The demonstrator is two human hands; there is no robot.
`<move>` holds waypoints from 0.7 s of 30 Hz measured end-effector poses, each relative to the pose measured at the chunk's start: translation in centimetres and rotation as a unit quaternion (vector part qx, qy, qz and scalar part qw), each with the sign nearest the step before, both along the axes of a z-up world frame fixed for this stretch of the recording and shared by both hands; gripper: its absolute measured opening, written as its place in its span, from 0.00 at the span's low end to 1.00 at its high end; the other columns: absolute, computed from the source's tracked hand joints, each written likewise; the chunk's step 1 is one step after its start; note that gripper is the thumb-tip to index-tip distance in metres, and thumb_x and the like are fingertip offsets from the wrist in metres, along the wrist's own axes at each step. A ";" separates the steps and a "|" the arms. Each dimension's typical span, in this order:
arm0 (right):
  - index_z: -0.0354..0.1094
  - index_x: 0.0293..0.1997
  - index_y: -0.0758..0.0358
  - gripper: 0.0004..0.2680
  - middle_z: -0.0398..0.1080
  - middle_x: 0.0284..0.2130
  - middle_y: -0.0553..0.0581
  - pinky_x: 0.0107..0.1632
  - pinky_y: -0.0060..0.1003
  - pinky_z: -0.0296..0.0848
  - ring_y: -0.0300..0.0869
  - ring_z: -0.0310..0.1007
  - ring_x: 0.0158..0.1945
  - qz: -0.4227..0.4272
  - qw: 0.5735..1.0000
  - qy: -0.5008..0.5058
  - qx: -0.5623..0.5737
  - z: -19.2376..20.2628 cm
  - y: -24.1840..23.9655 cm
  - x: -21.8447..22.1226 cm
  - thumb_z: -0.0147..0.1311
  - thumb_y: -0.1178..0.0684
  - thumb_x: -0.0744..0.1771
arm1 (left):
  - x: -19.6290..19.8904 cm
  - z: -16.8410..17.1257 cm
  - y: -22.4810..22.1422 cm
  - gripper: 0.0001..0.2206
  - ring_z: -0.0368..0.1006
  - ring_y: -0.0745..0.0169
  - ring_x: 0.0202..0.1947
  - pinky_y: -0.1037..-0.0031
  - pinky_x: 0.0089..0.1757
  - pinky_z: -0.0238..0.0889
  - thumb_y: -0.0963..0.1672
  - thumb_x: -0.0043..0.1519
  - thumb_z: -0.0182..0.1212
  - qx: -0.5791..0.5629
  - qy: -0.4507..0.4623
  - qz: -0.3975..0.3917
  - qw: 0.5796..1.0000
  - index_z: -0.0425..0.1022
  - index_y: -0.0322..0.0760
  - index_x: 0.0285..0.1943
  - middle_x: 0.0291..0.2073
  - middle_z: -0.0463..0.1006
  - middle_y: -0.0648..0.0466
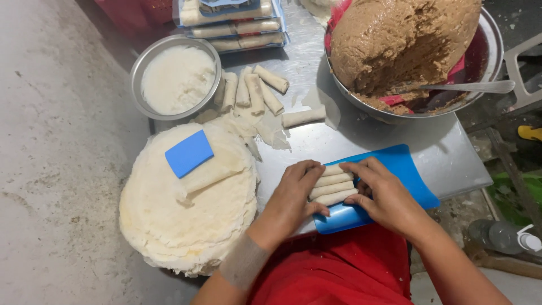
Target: The person arranges and packs prepared spring rolls into plastic bags by hand on a stainless steel table.
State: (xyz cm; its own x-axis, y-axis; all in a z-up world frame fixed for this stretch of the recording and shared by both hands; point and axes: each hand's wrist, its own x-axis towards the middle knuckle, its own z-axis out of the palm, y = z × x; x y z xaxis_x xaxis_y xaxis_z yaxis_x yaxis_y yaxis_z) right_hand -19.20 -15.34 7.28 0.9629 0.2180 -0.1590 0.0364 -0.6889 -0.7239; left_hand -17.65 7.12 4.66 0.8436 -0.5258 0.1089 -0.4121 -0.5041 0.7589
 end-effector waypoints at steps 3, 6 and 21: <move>0.64 0.66 0.65 0.25 0.71 0.43 0.64 0.39 0.49 0.84 0.53 0.81 0.37 -0.005 1.000 0.016 0.014 0.8 0.3 0.0 0.65 0.63 0.61 | 3.6 1.3 -1.2 0.23 0.69 0.35 0.58 0.51 0.54 0.68 0.43 0.60 0.68 0.002 -0.003 0.089 0.996 0.72 0.31 0.65 0.54 0.73 0.37; 0.64 0.67 0.65 0.28 0.71 0.45 0.65 0.43 0.50 0.85 0.54 0.82 0.39 0.004 0.999 0.029 0.023 1.4 0.6 -0.4 0.69 0.63 0.59 | 8.8 -1.1 -2.0 0.18 0.69 0.42 0.57 0.55 0.50 0.68 0.37 0.62 0.63 0.098 -0.182 0.206 0.956 0.73 0.27 0.63 0.51 0.74 0.41; 0.77 0.54 0.51 0.10 0.73 0.30 0.46 0.38 0.32 0.65 0.35 0.65 0.30 -0.165 0.977 -0.130 0.025 0.6 -2.8 -0.6 0.60 0.50 0.67 | 19.4 -4.5 1.5 0.04 0.70 0.42 0.41 0.49 0.38 0.61 0.43 0.59 0.57 0.174 -0.211 0.277 0.921 0.74 0.40 0.40 0.38 0.73 0.44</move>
